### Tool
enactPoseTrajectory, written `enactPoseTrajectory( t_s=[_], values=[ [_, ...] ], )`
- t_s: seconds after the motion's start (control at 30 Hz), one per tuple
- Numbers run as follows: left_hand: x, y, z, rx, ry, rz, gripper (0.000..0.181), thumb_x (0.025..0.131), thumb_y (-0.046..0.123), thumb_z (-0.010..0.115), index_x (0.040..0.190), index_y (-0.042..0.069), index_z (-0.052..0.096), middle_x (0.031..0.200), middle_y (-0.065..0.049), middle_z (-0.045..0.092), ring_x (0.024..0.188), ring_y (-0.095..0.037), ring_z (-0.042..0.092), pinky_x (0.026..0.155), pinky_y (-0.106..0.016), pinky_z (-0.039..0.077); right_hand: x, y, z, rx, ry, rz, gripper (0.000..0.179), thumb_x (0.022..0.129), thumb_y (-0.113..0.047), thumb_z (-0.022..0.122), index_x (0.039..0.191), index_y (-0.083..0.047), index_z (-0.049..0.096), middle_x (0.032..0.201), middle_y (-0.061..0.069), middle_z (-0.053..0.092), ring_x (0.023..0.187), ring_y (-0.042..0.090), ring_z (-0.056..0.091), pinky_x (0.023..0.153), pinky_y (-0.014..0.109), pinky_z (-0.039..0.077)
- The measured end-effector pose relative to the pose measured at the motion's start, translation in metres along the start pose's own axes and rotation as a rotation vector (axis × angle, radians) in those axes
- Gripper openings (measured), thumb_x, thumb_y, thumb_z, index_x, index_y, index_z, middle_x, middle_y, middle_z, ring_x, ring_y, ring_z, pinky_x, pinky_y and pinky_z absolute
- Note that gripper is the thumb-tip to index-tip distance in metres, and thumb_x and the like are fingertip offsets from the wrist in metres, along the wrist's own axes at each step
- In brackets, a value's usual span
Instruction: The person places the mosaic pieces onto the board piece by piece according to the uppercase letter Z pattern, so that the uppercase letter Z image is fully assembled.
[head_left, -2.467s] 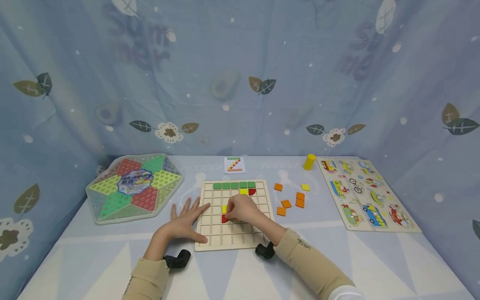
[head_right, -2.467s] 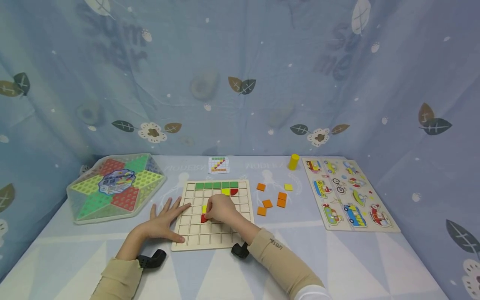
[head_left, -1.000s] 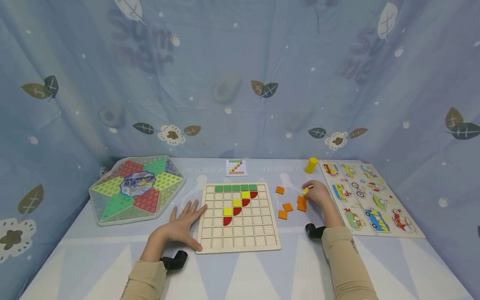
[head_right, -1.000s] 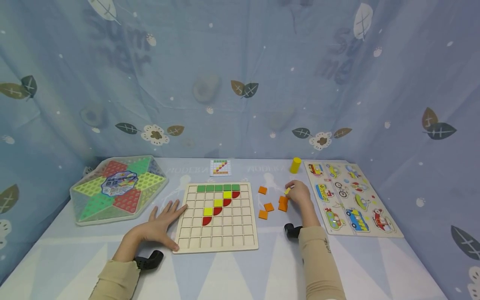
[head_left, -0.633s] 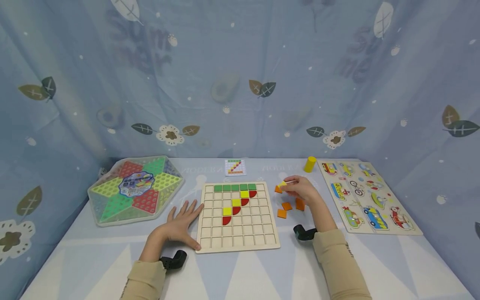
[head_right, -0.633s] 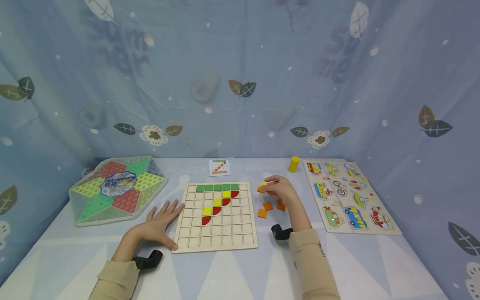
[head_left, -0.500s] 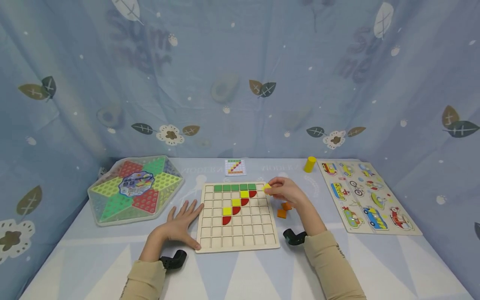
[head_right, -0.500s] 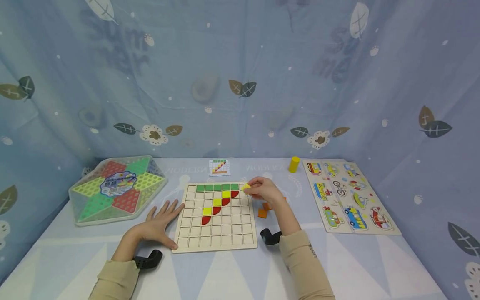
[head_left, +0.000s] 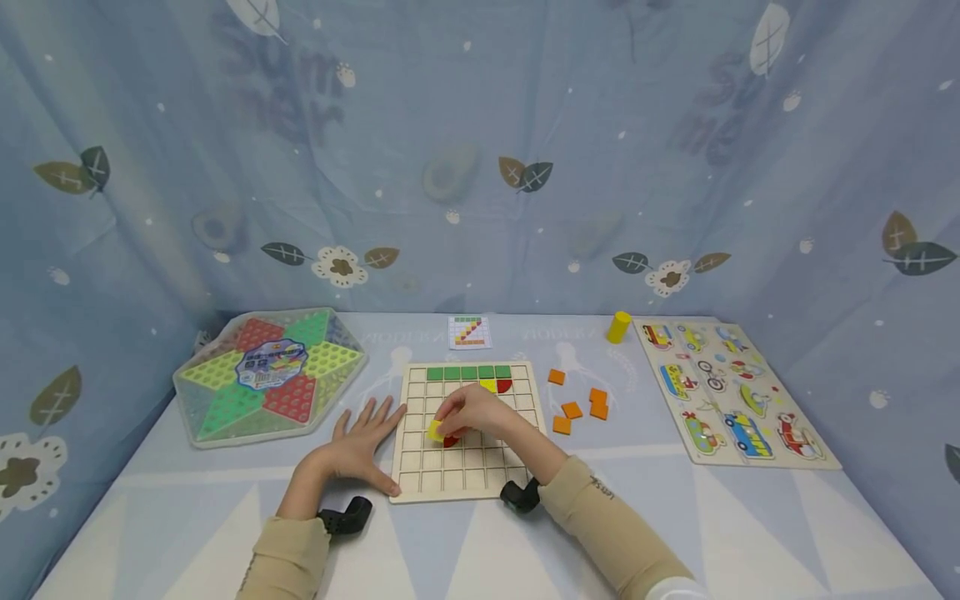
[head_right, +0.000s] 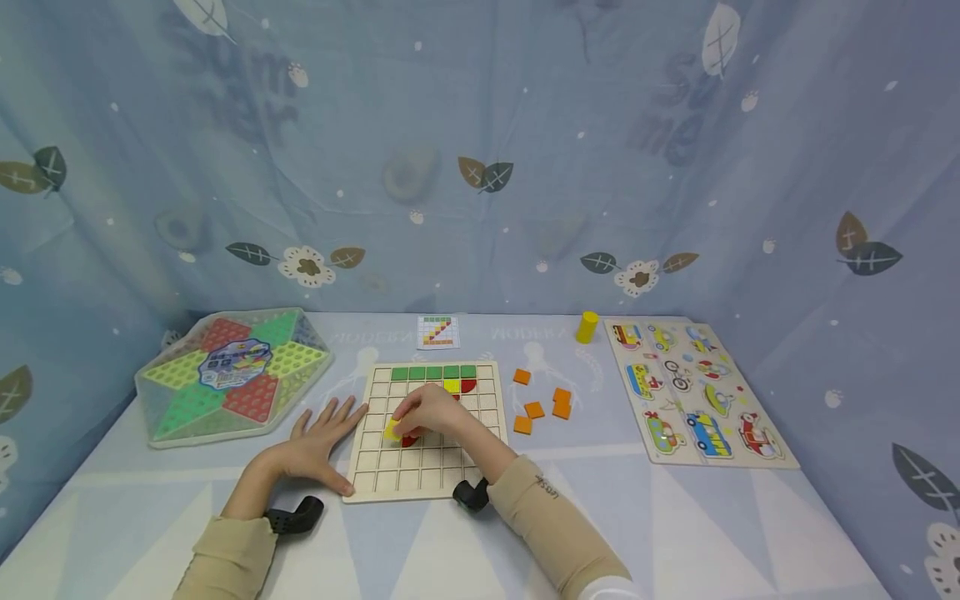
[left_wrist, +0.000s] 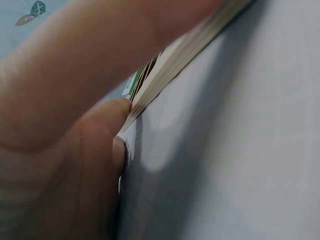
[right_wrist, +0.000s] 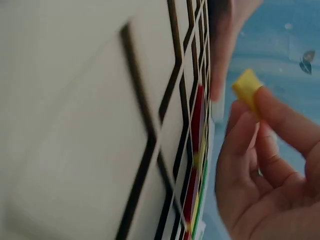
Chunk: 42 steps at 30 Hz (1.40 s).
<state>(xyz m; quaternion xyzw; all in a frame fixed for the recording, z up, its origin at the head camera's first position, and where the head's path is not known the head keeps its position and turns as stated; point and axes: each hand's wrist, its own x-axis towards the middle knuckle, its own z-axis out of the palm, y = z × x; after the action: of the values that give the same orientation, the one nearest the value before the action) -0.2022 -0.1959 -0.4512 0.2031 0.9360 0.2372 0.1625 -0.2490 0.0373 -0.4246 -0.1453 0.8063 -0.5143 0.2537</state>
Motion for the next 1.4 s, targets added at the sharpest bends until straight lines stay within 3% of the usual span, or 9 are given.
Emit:
enactPoseTrajectory(
  t_s=[0.23, 0.53, 0.7, 0.87, 1.2, 1.4],
  values=[
    [-0.001, 0.001, 0.000, 0.000, 0.006, -0.006, 0.124, 0.054, 0.055, 0.082, 0.148, 0.006, 0.017, 0.153, -0.022, 0.004, 0.138, -0.044, -0.005, 0.102, -0.065, -0.006, 0.010, -0.004, 0.017, -0.371, 0.091, -0.053, 0.012, 0.070, -0.010, 0.080, 0.069, -0.013, 0.068, 0.062, -0.004, 0.062, 0.057, 0.010, 0.054, 0.053, 0.021, 0.043],
    [0.000, 0.000, 0.000, 0.011, 0.017, -0.004, 0.124, 0.054, 0.056, 0.082, 0.148, 0.007, 0.017, 0.153, -0.021, 0.004, 0.138, -0.043, -0.005, 0.102, -0.065, -0.006, 0.014, -0.003, 0.021, -0.523, 0.101, -0.047, 0.014, 0.071, -0.014, 0.080, 0.064, -0.016, 0.068, 0.063, -0.008, 0.060, 0.062, 0.008, 0.052, 0.053, 0.020, 0.043],
    [0.001, -0.001, 0.001, 0.009, 0.017, -0.001, 0.125, 0.054, 0.056, 0.082, 0.148, 0.007, 0.017, 0.153, -0.021, 0.004, 0.138, -0.043, -0.005, 0.102, -0.066, -0.006, 0.011, -0.002, 0.015, -0.446, 0.095, -0.055, 0.011, 0.072, -0.014, 0.079, 0.068, -0.015, 0.069, 0.065, -0.006, 0.060, 0.061, 0.009, 0.052, 0.054, 0.021, 0.043],
    [0.001, -0.002, 0.003, 0.005, 0.017, -0.006, 0.125, 0.053, 0.056, 0.082, 0.148, 0.008, 0.017, 0.153, -0.021, 0.004, 0.138, -0.043, -0.005, 0.101, -0.066, -0.007, 0.002, 0.000, -0.009, -0.298, 0.132, -0.044, 0.007, 0.076, -0.013, 0.075, 0.078, -0.011, 0.069, 0.070, -0.001, 0.060, 0.061, 0.014, 0.052, 0.054, 0.025, 0.044],
    [0.001, 0.000, 0.001, -0.001, 0.015, -0.010, 0.125, 0.053, 0.055, 0.082, 0.148, 0.006, 0.018, 0.153, -0.022, 0.005, 0.138, -0.043, -0.005, 0.102, -0.065, -0.007, -0.014, 0.029, -0.081, -0.236, 0.415, -0.001, 0.014, 0.079, -0.002, 0.068, 0.093, -0.002, 0.068, 0.091, 0.009, 0.063, 0.084, 0.024, 0.057, 0.069, 0.035, 0.049],
    [0.001, -0.001, 0.002, 0.008, 0.014, -0.009, 0.125, 0.053, 0.056, 0.082, 0.148, 0.007, 0.017, 0.153, -0.021, 0.004, 0.138, -0.043, -0.005, 0.102, -0.065, -0.006, -0.018, 0.048, -0.116, -0.335, 0.539, 0.099, 0.019, 0.079, 0.000, 0.066, 0.097, -0.003, 0.068, 0.108, 0.017, 0.061, 0.092, 0.029, 0.058, 0.075, 0.038, 0.050]
  ],
)
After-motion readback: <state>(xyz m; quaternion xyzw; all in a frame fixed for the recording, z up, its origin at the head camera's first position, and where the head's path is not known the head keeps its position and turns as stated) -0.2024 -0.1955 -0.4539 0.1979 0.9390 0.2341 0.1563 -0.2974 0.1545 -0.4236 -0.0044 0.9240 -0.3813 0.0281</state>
